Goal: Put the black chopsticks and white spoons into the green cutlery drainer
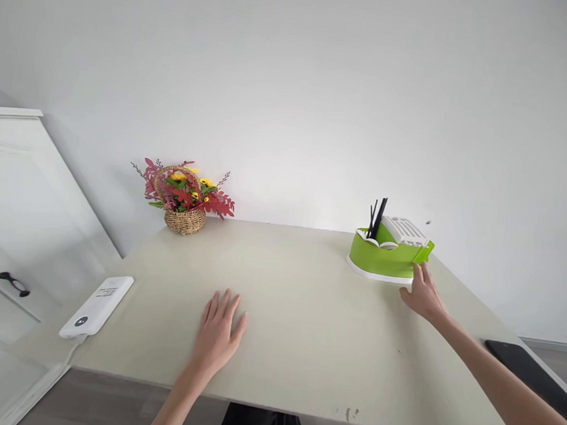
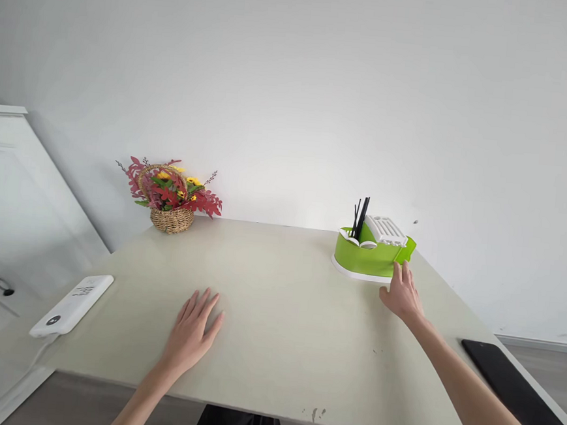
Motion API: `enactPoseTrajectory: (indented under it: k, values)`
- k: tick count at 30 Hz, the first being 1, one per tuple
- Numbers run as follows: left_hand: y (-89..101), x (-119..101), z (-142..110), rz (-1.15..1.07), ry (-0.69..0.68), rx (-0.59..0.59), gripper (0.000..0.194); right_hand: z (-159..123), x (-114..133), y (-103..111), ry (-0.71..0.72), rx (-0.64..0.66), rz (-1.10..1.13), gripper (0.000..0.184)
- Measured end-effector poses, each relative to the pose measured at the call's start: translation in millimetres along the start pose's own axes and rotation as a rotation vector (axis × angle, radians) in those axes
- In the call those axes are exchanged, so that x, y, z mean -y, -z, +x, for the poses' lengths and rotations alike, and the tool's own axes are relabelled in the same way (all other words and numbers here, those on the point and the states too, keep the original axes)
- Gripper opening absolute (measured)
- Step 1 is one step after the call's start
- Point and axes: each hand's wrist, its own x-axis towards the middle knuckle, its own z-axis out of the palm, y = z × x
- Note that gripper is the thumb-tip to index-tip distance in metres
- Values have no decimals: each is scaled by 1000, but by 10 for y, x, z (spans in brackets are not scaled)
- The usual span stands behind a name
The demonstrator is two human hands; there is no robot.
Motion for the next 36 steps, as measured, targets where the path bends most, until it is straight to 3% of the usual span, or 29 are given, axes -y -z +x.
enactPoseTrajectory:
  k: [8, 18, 27, 36]
  values:
    - [40, -2, 6, -10, 2, 5, 56, -203, 184, 137, -9, 8, -28, 82]
    - [3, 9, 26, -24, 17, 6, 58, -407, 695, 175, 2, -13, -74, 72]
    - [20, 9, 29, -46, 18, 10, 59, -750, 1240, 226, 161, -15, -68, 66]
    - [7, 11, 36, -58, 52, 25, 58, -1323, 1735, 235, 411, -160, 9, 63]
